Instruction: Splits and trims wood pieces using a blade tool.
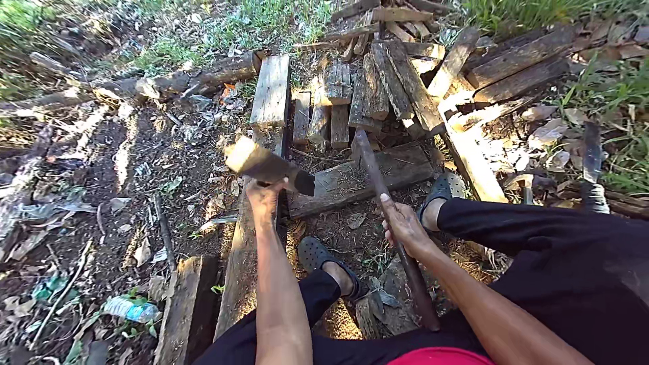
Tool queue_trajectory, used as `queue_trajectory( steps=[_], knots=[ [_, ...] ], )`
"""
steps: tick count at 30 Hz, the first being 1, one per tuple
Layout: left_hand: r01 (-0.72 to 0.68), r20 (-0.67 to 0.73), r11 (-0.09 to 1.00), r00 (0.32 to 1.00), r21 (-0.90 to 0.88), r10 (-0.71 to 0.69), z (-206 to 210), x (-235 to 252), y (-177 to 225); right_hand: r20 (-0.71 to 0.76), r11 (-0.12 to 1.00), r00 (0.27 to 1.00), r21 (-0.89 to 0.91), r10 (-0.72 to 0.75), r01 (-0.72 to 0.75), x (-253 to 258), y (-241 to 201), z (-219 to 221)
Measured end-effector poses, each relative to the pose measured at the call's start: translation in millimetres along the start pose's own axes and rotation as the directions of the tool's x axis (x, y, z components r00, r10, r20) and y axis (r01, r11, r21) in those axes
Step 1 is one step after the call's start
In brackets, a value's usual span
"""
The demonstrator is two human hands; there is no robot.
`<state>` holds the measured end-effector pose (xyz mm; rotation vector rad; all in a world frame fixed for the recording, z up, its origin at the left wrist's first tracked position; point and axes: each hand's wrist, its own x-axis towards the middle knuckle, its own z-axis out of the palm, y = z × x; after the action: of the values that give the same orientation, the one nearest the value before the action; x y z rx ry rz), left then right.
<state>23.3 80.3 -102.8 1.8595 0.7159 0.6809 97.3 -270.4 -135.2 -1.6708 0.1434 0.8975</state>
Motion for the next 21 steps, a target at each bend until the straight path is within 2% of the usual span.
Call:
queue_trajectory(
  steps=[4, 7, 9, 11, 12, 16, 18, 21],
  knots=[
    [-0.208, -0.014, 0.978, 0.978, 0.026, 0.208, 7.4, 25.8, 51.8, -0.036, 0.994, 0.994, -0.036, -0.106, 0.105, -9.0, -7.3, -6.1],
    [-0.318, 0.029, 0.946, 0.948, 0.056, 0.317, 16.4, 25.6, 71.1, -0.064, 0.991, 0.99, -0.06, -0.123, 0.119, -9.1, -11.7, -8.6],
    [-0.277, 0.076, 0.947, 0.96, 0.16, 0.268, 30.5, 20.1, 53.8, -0.057, 0.988, 0.989, -0.074, -0.138, 0.134, -5.9, -11.4, -10.2],
    [-0.104, 0.09, 0.963, 0.992, 0.248, 0.084, 48.2, 11.3, 17.9, -0.039, 0.985, 0.989, -0.099, -0.144, 0.139, -6.0, -10.4, -10.4],
    [-0.064, 0.103, 0.973, 0.994, 0.224, 0.041, 52.7, 5.1, 2.4, -0.024, 0.985, 0.99, -0.11, -0.137, 0.133, -8.4, -9.3, -10.0],
    [-0.093, 0.209, 0.978, 0.977, 0.186, 0.053, 65.4, -14.1, -6.0, 0.039, 0.978, 0.985, -0.115, -0.17, 0.173, -28.9, -12.7, -8.7],
    [-0.078, 0.182, 0.984, 0.982, 0.158, 0.049, 74.3, -15.5, -6.1, 0.072, 0.961, 0.965, -0.095, -0.253, 0.259, -41.5, -20.9, -5.3],
    [0.011, 0.119, 0.983, 0.992, 0.185, -0.033, 76.2, -5.0, -3.8, 0.096, 0.911, 0.911, -0.064, -0.401, 0.408, -60.2, -37.1, -4.2]
  ],
)
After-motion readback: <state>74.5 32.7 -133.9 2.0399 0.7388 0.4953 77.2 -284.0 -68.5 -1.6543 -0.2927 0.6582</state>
